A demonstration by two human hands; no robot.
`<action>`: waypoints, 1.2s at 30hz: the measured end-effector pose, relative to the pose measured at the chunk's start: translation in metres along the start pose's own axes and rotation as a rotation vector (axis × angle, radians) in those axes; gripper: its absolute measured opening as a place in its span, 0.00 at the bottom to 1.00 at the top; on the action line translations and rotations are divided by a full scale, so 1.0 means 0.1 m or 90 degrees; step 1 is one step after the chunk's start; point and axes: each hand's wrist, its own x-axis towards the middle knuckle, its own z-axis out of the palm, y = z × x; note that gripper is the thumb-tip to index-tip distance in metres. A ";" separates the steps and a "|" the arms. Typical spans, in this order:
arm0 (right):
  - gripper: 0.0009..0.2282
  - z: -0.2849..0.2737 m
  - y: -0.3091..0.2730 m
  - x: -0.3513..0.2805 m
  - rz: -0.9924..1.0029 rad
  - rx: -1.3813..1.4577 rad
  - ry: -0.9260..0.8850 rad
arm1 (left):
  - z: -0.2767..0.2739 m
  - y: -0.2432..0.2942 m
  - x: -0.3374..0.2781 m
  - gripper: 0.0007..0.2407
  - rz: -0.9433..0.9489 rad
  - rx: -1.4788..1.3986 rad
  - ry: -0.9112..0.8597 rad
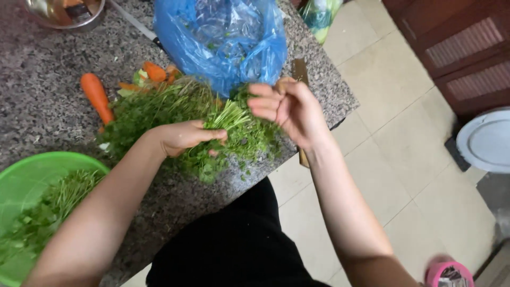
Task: Trimming the roots and stems of fresh cilantro bunches on a countertop.
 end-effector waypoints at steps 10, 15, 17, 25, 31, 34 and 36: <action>0.11 0.10 0.25 0.00 0.029 -0.100 0.060 | 0.00 0.02 -0.04 0.29 0.014 -0.013 -0.007; 0.09 0.09 0.07 0.07 0.000 0.050 -0.008 | -0.01 -0.08 0.02 0.32 -0.008 -0.009 -0.026; 0.10 0.14 0.12 0.08 0.056 -0.051 0.038 | -0.09 -0.22 0.14 0.34 0.008 -0.034 -0.011; 0.09 -0.27 0.72 0.17 -0.037 -0.405 0.169 | 0.22 0.16 -0.18 0.27 -0.018 0.326 0.186; 0.08 -0.06 0.77 0.09 -0.216 -0.421 0.197 | 0.41 0.09 -0.53 0.08 0.237 0.828 0.594; 0.08 -0.19 0.91 0.09 -0.165 -0.366 0.180 | 0.44 0.12 -0.74 0.05 0.307 0.921 0.720; 0.08 -0.25 0.98 0.08 -0.135 -0.385 0.177 | 0.43 0.14 -0.83 0.03 0.321 0.936 0.759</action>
